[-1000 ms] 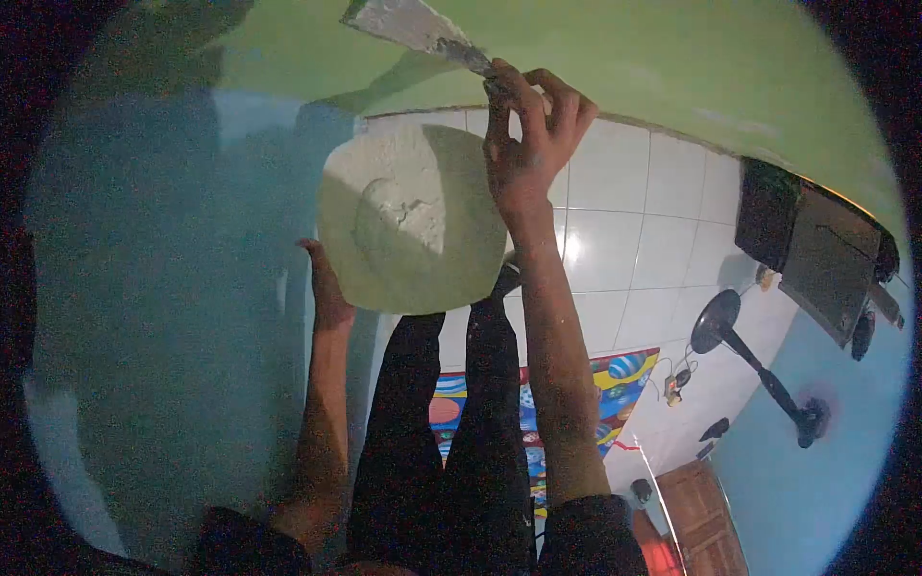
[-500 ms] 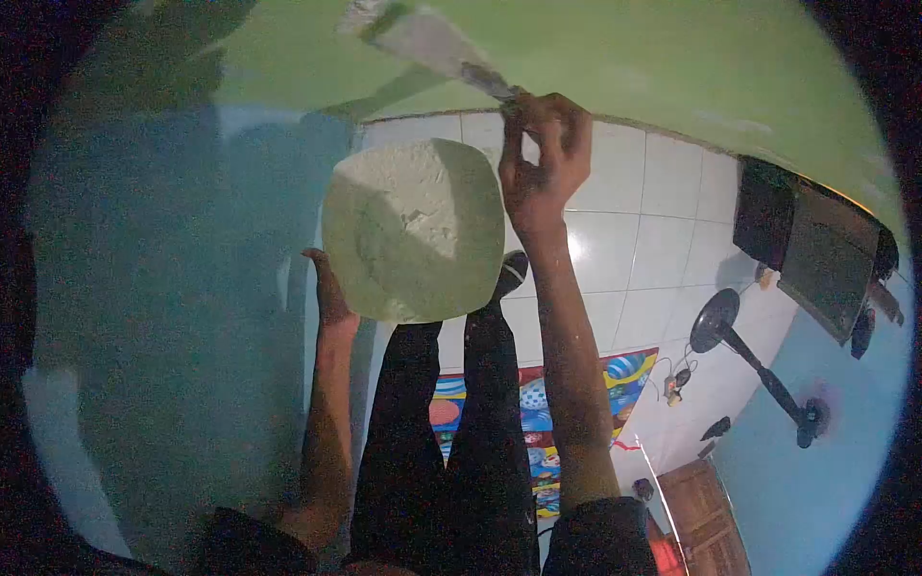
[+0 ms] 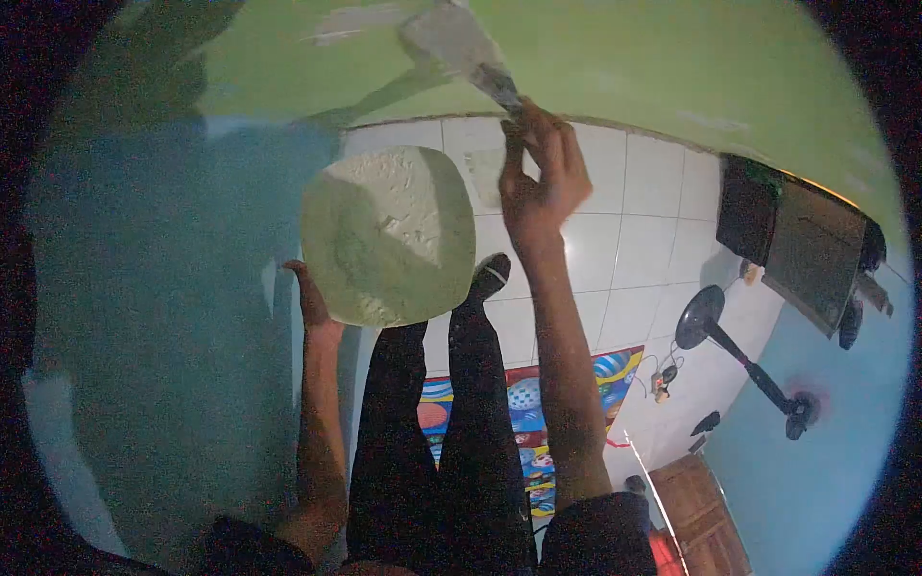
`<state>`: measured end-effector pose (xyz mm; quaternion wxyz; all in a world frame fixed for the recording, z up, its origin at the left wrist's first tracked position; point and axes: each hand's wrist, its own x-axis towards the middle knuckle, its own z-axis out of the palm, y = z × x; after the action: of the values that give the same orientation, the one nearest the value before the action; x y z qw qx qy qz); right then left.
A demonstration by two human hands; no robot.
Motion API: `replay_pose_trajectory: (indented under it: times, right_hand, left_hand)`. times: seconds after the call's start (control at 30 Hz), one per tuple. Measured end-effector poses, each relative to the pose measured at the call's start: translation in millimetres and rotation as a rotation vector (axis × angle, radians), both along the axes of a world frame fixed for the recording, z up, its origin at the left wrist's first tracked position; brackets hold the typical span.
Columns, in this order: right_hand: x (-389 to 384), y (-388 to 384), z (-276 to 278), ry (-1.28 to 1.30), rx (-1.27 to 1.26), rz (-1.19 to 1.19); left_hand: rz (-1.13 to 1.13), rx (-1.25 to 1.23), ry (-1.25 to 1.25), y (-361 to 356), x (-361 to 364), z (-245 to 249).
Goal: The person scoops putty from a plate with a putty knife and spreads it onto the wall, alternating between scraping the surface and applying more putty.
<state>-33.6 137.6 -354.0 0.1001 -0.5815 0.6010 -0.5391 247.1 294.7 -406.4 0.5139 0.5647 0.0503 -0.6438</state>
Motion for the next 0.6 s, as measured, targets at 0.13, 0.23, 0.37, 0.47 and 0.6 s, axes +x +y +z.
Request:
replay_pose_trajectory:
  times: [0.13, 0.23, 0.37, 0.47, 0.6]
  right_hand:
    - [1, 16, 13, 0.16, 0.008, 0.133]
    - [24, 8, 38, 0.274, -0.042, 0.258]
    - [45, -16, 30, 0.293, -0.134, 0.228]
    - [28, -7, 33, 0.289, -0.084, 0.165]
    - [-12, 10, 28, 0.273, 0.029, 0.017]
  left_hand:
    - [-0.074, 0.077, -0.147, -10, -14, 30]
    - [-0.074, 0.119, -0.165, -7, -13, 26]
    - [-0.07, 0.047, -0.132, 11, -1, 2]
    - [-0.072, 0.125, -0.081, 7, -1, 7]
    - [-0.083, 0.042, -0.133, 13, 4, 4]
